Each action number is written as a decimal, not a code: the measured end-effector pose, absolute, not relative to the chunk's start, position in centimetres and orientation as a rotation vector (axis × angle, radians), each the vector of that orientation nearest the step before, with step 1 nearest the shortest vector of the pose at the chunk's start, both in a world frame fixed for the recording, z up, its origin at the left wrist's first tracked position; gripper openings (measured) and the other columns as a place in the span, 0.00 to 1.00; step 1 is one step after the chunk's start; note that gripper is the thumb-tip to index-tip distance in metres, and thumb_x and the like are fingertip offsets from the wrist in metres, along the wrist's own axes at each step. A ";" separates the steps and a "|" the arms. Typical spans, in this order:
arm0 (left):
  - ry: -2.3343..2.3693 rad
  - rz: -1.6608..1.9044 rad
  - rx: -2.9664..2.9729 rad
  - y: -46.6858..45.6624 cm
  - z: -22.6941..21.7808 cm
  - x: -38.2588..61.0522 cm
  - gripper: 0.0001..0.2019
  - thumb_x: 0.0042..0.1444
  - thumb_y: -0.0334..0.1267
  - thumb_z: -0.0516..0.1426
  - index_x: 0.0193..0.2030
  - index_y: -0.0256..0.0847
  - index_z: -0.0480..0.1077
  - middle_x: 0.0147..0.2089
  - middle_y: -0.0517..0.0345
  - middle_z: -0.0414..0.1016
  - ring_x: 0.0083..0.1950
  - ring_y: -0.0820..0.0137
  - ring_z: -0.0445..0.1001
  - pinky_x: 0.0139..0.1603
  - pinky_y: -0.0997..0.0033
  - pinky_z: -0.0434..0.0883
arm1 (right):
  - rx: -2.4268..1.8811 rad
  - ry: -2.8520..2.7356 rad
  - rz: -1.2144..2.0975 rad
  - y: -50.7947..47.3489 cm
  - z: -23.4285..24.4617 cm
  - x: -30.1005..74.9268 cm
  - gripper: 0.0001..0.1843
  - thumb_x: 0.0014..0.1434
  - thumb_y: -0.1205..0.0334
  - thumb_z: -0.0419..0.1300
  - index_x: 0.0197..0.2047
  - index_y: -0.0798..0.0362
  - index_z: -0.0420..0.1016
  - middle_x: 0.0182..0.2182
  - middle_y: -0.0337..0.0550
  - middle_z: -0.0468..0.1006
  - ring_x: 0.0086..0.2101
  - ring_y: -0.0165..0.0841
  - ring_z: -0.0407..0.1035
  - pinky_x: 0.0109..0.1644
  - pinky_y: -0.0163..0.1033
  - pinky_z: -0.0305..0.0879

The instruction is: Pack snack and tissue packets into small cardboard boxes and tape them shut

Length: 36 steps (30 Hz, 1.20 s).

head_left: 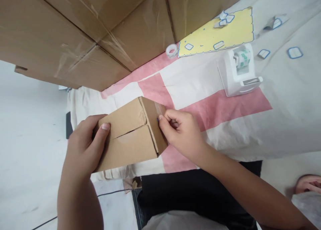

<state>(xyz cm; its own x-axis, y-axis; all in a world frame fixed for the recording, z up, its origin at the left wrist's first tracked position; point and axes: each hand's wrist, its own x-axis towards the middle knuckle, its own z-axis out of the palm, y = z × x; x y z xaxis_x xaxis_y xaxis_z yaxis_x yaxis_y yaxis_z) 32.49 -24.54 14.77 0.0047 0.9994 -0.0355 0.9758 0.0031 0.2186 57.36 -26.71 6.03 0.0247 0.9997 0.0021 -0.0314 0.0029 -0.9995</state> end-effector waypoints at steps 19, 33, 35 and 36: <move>2.084 0.152 2.063 -24.5 15.0 32.9 0.20 0.68 0.54 0.49 0.52 0.45 0.74 0.51 0.57 0.78 0.50 0.62 0.74 0.50 0.64 0.67 | -1.045 -1.110 1.238 -28.6 4.6 58.7 0.18 0.64 0.72 0.55 0.48 0.50 0.85 0.30 0.38 0.73 0.29 0.28 0.66 0.31 0.34 0.60; 2.040 0.064 2.146 -24.2 15.0 32.4 0.24 0.67 0.59 0.45 0.50 0.46 0.73 0.51 0.51 0.79 0.52 0.56 0.75 0.52 0.58 0.67 | -1.134 -0.922 1.042 -31.0 5.4 56.5 0.17 0.65 0.68 0.56 0.50 0.50 0.84 0.40 0.44 0.79 0.41 0.34 0.73 0.48 0.41 0.70; 1.985 0.100 2.201 -24.3 14.9 31.8 0.24 0.66 0.60 0.46 0.47 0.46 0.74 0.48 0.51 0.81 0.50 0.54 0.77 0.50 0.56 0.70 | -1.138 -0.955 0.963 -29.5 6.1 55.9 0.19 0.67 0.63 0.57 0.59 0.49 0.78 0.54 0.49 0.77 0.57 0.39 0.69 0.63 0.46 0.64; 1.936 0.149 2.245 -24.2 14.7 31.6 0.23 0.65 0.61 0.47 0.44 0.47 0.75 0.45 0.52 0.81 0.47 0.54 0.78 0.46 0.56 0.71 | -1.134 -1.000 0.966 -28.8 6.5 55.6 0.23 0.68 0.60 0.58 0.65 0.48 0.73 0.62 0.49 0.73 0.64 0.40 0.63 0.68 0.47 0.58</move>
